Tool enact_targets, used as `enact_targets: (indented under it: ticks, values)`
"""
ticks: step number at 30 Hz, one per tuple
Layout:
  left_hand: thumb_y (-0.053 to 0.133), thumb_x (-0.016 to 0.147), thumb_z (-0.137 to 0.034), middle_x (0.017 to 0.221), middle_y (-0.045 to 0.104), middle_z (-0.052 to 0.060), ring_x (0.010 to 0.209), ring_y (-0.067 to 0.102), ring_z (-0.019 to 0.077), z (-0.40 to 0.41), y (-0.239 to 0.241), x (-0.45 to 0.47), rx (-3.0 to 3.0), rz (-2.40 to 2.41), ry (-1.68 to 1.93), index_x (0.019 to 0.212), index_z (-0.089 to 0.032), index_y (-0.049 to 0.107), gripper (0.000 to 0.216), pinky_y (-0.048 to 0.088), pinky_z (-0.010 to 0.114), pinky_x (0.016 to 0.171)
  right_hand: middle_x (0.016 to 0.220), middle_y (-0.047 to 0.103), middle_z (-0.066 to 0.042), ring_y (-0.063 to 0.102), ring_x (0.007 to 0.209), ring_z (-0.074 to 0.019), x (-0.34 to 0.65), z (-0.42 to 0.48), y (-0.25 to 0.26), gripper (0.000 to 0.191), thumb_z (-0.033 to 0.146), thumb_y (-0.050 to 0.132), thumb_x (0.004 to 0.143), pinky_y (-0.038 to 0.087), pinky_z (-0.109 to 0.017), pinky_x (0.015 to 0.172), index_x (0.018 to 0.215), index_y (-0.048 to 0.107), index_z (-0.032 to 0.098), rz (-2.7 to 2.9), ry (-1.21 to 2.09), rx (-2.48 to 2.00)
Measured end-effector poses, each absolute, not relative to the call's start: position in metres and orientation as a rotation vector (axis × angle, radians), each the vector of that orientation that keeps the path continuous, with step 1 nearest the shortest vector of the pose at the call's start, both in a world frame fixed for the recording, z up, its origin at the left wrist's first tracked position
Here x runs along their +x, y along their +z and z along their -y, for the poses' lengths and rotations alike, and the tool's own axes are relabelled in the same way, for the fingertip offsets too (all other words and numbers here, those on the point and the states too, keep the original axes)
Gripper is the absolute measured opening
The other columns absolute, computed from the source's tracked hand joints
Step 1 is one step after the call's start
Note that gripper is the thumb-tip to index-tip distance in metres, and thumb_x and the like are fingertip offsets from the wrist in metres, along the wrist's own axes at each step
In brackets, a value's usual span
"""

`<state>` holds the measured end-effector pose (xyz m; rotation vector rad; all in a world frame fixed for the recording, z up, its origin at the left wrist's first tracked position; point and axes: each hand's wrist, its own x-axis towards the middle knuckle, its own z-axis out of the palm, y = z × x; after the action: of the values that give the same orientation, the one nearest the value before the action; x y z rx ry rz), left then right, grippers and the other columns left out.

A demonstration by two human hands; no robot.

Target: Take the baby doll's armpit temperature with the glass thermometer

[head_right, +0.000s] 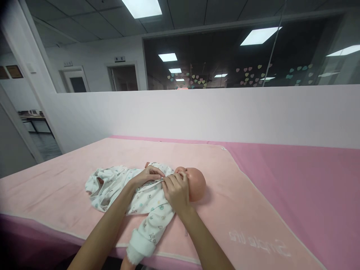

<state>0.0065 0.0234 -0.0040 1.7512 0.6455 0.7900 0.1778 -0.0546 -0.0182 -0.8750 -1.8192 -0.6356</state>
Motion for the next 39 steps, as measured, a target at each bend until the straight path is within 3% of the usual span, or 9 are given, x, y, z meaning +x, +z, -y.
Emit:
enact_targets:
  ticks: [5, 13, 17, 23, 35, 39]
  values:
    - [0.079, 0.054, -0.024, 0.066, 0.061, 0.003, 0.062, 0.05, 0.0116, -0.02, 0.001, 0.004, 1.837, -0.587, 0.699, 0.094, -0.012, 0.069, 0.042, 0.037, 0.021, 0.055, 0.069, 0.061, -0.001, 0.05, 0.071, -0.0142, 0.178, 0.053, -0.021, 0.013, 0.018, 0.05, 0.084, 0.031, -0.035, 0.085, 0.074, 0.058, 0.018, 1.809, -0.649, -0.908]
    - [0.069, 0.066, -0.027, 0.074, 0.068, 0.007, 0.076, 0.059, 0.0188, -0.019, 0.001, 0.005, 1.754, -0.641, 0.705, 0.081, -0.012, 0.072, 0.022, 0.044, 0.028, 0.074, 0.066, 0.06, -0.001, 0.05, 0.068, -0.0145, 0.179, 0.052, -0.023, 0.015, 0.013, 0.047, 0.085, 0.032, -0.035, 0.08, 0.089, 0.061, 0.018, 1.884, -0.705, -0.872]
    - [0.067, 0.068, -0.028, 0.075, 0.066, 0.006, 0.072, 0.057, 0.017, -0.018, 0.002, 0.006, 1.758, -0.673, 0.7, 0.08, -0.012, 0.07, 0.02, 0.043, 0.026, 0.071, 0.07, 0.062, -0.001, 0.051, 0.071, -0.0149, 0.179, 0.053, -0.022, 0.02, 0.01, 0.045, 0.084, 0.032, -0.035, 0.081, 0.093, 0.06, 0.018, 1.893, -0.672, -0.867]
    - [0.063, 0.069, -0.026, 0.075, 0.06, 0.002, 0.076, 0.053, 0.0155, -0.014, 0.007, 0.009, 1.705, -0.606, 0.665, 0.074, -0.013, 0.064, 0.014, 0.039, 0.024, 0.073, 0.067, 0.06, 0.0, 0.049, 0.069, -0.0142, 0.177, 0.053, -0.021, 0.015, 0.01, 0.046, 0.082, 0.032, -0.035, 0.081, 0.076, 0.057, 0.017, 1.868, -0.637, -0.89]
    - [0.068, 0.064, -0.021, 0.074, 0.061, 0.001, 0.071, 0.053, 0.0133, -0.016, 0.003, 0.006, 1.595, -0.608, 0.753, 0.085, -0.014, 0.061, 0.023, 0.038, 0.022, 0.068, 0.076, 0.062, -0.002, 0.05, 0.074, -0.015, 0.177, 0.056, -0.017, 0.013, 0.019, 0.052, 0.082, 0.032, -0.035, 0.081, 0.07, 0.058, 0.019, 1.85, -0.643, -0.88]
    - [0.068, 0.065, -0.023, 0.074, 0.061, 0.002, 0.073, 0.055, 0.0138, -0.016, 0.004, 0.006, 1.635, -0.599, 0.755, 0.083, -0.014, 0.063, 0.02, 0.039, 0.022, 0.069, 0.079, 0.063, -0.003, 0.05, 0.076, -0.0163, 0.175, 0.055, -0.019, 0.008, 0.021, 0.053, 0.083, 0.032, -0.036, 0.081, 0.078, 0.059, 0.019, 1.837, -0.642, -0.896]
